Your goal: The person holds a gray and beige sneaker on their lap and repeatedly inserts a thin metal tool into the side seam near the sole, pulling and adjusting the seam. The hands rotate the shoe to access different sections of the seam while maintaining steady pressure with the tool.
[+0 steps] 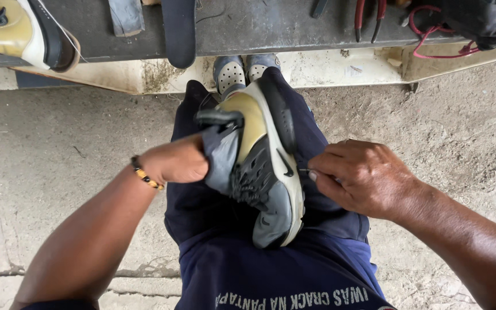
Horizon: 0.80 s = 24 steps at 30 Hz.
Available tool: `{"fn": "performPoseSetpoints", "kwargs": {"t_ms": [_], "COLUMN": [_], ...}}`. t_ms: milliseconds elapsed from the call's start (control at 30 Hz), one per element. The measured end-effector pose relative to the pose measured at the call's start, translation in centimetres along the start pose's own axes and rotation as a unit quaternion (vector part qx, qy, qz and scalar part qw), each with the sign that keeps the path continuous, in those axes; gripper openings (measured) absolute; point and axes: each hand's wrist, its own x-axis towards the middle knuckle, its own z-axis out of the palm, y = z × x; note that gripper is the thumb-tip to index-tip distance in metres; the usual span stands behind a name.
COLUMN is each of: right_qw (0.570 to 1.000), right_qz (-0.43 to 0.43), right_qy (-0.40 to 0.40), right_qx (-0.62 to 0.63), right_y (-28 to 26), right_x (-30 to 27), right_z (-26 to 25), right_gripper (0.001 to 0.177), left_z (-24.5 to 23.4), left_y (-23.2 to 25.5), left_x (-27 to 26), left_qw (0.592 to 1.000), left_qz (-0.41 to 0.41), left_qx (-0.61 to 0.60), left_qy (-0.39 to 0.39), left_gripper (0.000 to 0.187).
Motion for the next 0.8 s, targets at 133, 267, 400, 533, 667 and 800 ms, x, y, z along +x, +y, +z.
{"fn": "performPoseSetpoints", "kwargs": {"t_ms": [133,267,400,533,667,800], "right_qw": [0.999,0.997,1.0,0.999,0.994,0.993], "right_qz": [0.026,0.05,0.005,0.01,0.07,0.062], "right_qy": [0.001,-0.009,-0.026,-0.036,-0.025,-0.043], "right_qx": [0.038,0.053,0.017,0.025,0.078,0.09], "right_y": [0.4,1.0,1.5,1.2,0.3,0.1], "right_x": [0.1,-0.1,-0.3,0.0,0.3,0.6], "right_z": [0.1,0.3,0.9,0.3,-0.1,-0.4], "right_gripper": [0.017,0.012,0.016,0.014,0.012,0.015], "left_z": [-2.5,-5.9,-5.8,-4.0,-2.6,-0.7], "left_y": [3.0,2.5,2.2,1.3,0.4,-1.3], "left_x": [-2.5,-6.3,-7.7,-5.9,-1.9,1.2], "left_qw": [0.98,0.949,0.985,0.864,0.992,0.998], "left_qz": [-0.074,-0.162,0.092,0.271,0.032,0.016], "left_qx": [0.173,0.239,-0.148,-0.386,-0.088,-0.064], "left_qy": [0.058,0.123,0.018,-0.173,0.088,0.01], "left_gripper": [0.025,0.007,0.013,0.016,0.013,0.01]}}
